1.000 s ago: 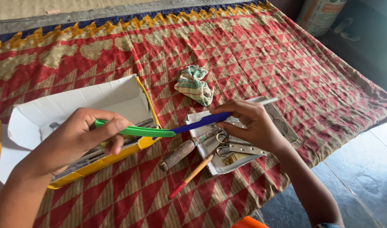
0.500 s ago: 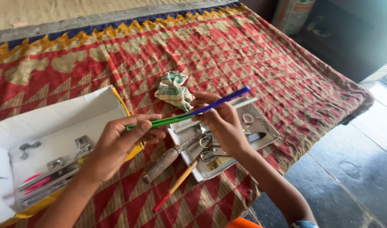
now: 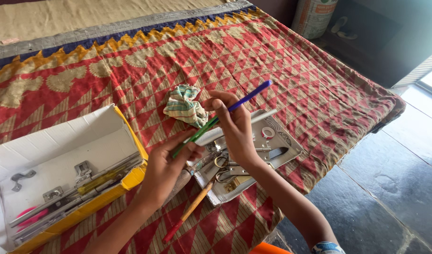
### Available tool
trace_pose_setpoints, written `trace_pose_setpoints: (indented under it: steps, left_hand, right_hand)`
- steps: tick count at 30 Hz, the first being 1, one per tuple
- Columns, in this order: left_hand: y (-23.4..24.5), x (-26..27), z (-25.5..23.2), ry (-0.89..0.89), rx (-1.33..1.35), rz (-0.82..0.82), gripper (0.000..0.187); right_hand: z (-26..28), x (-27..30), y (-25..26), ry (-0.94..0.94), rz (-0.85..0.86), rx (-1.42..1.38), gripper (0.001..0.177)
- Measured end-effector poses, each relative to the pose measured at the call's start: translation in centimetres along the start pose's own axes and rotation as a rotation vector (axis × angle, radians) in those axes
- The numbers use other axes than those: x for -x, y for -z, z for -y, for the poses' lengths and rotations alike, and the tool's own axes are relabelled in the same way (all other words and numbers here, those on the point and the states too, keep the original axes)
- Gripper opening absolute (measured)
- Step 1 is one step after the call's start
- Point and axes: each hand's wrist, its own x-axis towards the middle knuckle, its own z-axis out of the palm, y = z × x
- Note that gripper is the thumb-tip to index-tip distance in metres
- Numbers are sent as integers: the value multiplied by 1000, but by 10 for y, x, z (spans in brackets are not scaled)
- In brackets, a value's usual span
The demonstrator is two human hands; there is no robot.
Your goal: The person removes various tools and hardware from a yellow cardboard box and places them onto a metal tray. The person then uses a cloth to wipe the inside and outside of the box.
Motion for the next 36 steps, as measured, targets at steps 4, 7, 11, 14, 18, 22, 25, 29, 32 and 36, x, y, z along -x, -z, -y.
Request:
trace_pose_setpoints:
  steps: [4, 7, 11, 14, 18, 22, 25, 29, 32, 36]
  left_hand:
    - [-6, 5, -7, 122, -86, 13, 49]
    - [-5, 6, -14, 165, -175, 17, 49]
    - [-8, 3, -12, 239, -166, 32, 49]
    - [-8, 2, -6, 219, -217, 53, 40]
    - [4, -2, -9, 142, -271, 0, 32]
    - [23, -9, -20, 61, -332, -17, 24]
    - [25, -11, -29, 65, -193, 5, 27]
    - [10, -9, -37, 140, 35, 50, 35]
    - [1, -8, -41, 156, -2, 60, 39]
    - [-6, -3, -43, 142, -235, 73, 56]
  right_hand:
    - [-2, -2, 5, 31, 58, 302, 34]
    - [1, -7, 8, -62, 114, 376, 34]
    - [4, -11, 10, -89, 143, 521, 46]
    - [5, -11, 13, 64, 208, 460, 49]
    - [6, -13, 25, 377, 196, 796, 46]
    - [0, -9, 38, 831, 322, 1131, 61]
    - [-5, 1, 38, 819, 371, 1050, 69]
    - [-8, 12, 26, 797, 148, 962, 69]
    - [-7, 12, 20, 1116, 83, 1296, 45]
    - [-5, 12, 21, 933, 159, 1279, 29]
